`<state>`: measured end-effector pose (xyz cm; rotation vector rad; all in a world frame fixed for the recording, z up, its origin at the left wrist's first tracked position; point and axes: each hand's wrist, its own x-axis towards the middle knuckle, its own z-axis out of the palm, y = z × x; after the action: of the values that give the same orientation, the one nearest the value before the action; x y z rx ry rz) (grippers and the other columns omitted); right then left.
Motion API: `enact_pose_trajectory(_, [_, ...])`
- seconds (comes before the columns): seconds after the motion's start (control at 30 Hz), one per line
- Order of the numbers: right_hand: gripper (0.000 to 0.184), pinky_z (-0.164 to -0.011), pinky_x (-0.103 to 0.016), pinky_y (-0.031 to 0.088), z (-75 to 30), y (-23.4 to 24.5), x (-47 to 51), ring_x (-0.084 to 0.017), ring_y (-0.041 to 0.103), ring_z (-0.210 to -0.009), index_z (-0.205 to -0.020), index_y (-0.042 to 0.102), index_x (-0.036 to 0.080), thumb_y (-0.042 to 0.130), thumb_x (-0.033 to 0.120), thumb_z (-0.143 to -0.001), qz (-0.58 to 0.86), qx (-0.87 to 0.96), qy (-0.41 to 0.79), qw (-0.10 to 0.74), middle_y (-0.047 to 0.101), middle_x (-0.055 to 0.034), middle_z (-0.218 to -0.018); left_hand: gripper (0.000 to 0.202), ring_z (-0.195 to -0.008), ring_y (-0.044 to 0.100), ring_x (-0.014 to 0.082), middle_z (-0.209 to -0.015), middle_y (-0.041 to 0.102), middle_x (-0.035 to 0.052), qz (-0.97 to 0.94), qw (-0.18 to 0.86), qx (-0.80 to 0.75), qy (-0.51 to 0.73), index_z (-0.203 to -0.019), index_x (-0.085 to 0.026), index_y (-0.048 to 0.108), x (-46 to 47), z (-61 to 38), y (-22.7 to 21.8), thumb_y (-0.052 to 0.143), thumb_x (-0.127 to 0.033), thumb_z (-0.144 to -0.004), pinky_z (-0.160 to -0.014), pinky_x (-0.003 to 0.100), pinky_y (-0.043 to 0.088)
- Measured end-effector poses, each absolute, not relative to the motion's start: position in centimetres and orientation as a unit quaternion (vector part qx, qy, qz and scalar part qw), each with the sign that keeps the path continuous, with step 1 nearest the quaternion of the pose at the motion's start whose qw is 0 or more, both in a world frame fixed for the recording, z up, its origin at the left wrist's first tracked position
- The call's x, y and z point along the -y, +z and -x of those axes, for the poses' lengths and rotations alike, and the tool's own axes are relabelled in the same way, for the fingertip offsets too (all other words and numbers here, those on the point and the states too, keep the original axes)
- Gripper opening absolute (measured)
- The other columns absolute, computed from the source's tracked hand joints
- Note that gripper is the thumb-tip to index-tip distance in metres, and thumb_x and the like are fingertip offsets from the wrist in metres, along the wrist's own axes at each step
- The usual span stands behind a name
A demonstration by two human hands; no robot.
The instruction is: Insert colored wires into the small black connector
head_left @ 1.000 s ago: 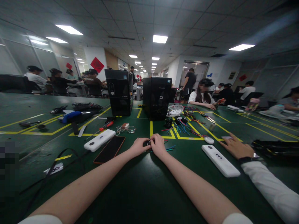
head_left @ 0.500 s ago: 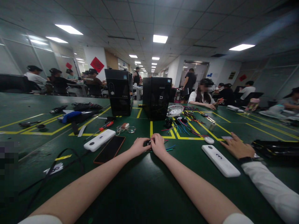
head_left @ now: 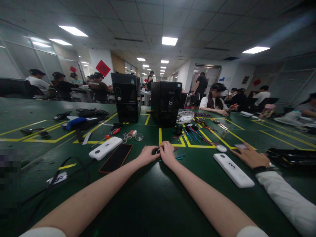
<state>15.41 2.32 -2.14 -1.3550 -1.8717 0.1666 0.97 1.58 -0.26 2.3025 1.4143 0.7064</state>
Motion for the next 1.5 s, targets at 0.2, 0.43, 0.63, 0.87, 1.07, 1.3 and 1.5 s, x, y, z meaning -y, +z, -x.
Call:
enact_pose_trajectory(0.2, [0.012,-0.088,-0.035,0.031,-15.5,-1.8,-2.0,-0.019,0.048,-0.095,-0.081,0.056,0.019,0.045,0.016,-0.078,0.541,0.738,0.075,0.395,0.054,-0.005,-0.095,0.038,-0.108,0.053,0.0263,-0.113,0.063,0.0068,-0.809,0.165,-0.51,0.241,-0.112,-0.021,0.06,-1.4,-1.0,-0.2,0.057,-0.037,-0.077,-0.102,0.048,0.026])
enact_pose_trajectory(0.43, [0.014,-0.087,-0.034,0.032,-15.5,-1.4,-1.7,-0.019,0.049,-0.095,-0.083,0.055,0.019,0.043,0.015,-0.079,0.54,0.74,0.081,0.393,0.055,-0.0052,-0.096,0.038,-0.109,0.052,0.0268,-0.113,0.062,0.0074,-0.81,0.163,-0.51,0.239,-0.111,-0.021,0.06,-1.5,-1.0,-0.5,0.057,-0.038,-0.077,-0.102,0.05,0.025])
enact_pose_trajectory(0.63, [0.016,-0.083,-0.033,0.033,-15.7,-0.9,-1.6,-0.019,0.049,-0.092,-0.088,0.054,0.018,0.04,0.015,-0.082,0.543,0.717,0.069,0.431,0.056,-0.006,-0.094,0.036,-0.108,0.053,0.0259,-0.112,0.063,0.0056,-0.807,0.165,-0.508,0.252,-0.11,-0.022,0.059,-1.4,-0.9,-0.6,0.058,-0.038,-0.077,-0.104,0.05,0.024])
enact_pose_trajectory(0.87, [0.02,-0.081,-0.03,0.035,-16.8,1.4,0.3,-0.017,0.049,-0.088,-0.095,0.058,0.017,0.04,0.017,-0.087,0.419,0.851,-0.029,0.315,0.055,-0.0069,-0.093,0.031,-0.099,0.056,0.0219,-0.104,0.06,0.0094,-0.789,0.14,-0.505,0.319,-0.104,-0.016,0.06,-1.9,0.1,-1.3,0.058,-0.032,-0.078,-0.091,0.034,0.043])
enact_pose_trajectory(1.07, [0.019,-0.078,-0.027,0.038,-17.5,1.9,0.5,-0.016,0.051,-0.086,-0.088,0.062,0.017,0.043,0.014,-0.086,0.38,0.903,-0.031,0.197,0.057,-0.0058,-0.088,0.044,-0.105,0.053,0.0232,-0.111,0.057,0.0112,-0.782,0.154,-0.51,0.324,-0.118,-0.014,0.052,-1.8,0.3,-1.4,0.057,-0.031,-0.078,-0.094,0.036,0.042])
enact_pose_trajectory(1.3, [0.021,-0.078,-0.027,0.039,-17.5,2.0,0.4,-0.017,0.054,-0.086,-0.09,0.064,0.018,0.045,0.013,-0.084,0.382,0.91,-0.019,0.163,0.06,-0.0068,-0.089,0.047,-0.113,0.05,0.0239,-0.122,0.054,0.0112,-0.764,0.173,-0.527,0.331,-0.123,-0.016,0.047,-1.6,0.1,-1.3,0.056,-0.028,-0.079,-0.099,0.037,0.038])
enact_pose_trajectory(1.5, [0.022,-0.077,-0.027,0.04,-17.0,1.3,0.5,-0.016,0.055,-0.085,-0.089,0.065,0.021,0.048,0.011,-0.08,0.386,0.908,0.013,0.161,0.061,-0.0053,-0.089,0.046,-0.117,0.047,0.024,-0.126,0.052,0.0094,-0.768,0.161,-0.535,0.315,-0.125,-0.019,0.045,-1.6,0.3,-1.4,0.054,-0.028,-0.081,-0.103,0.043,0.031])
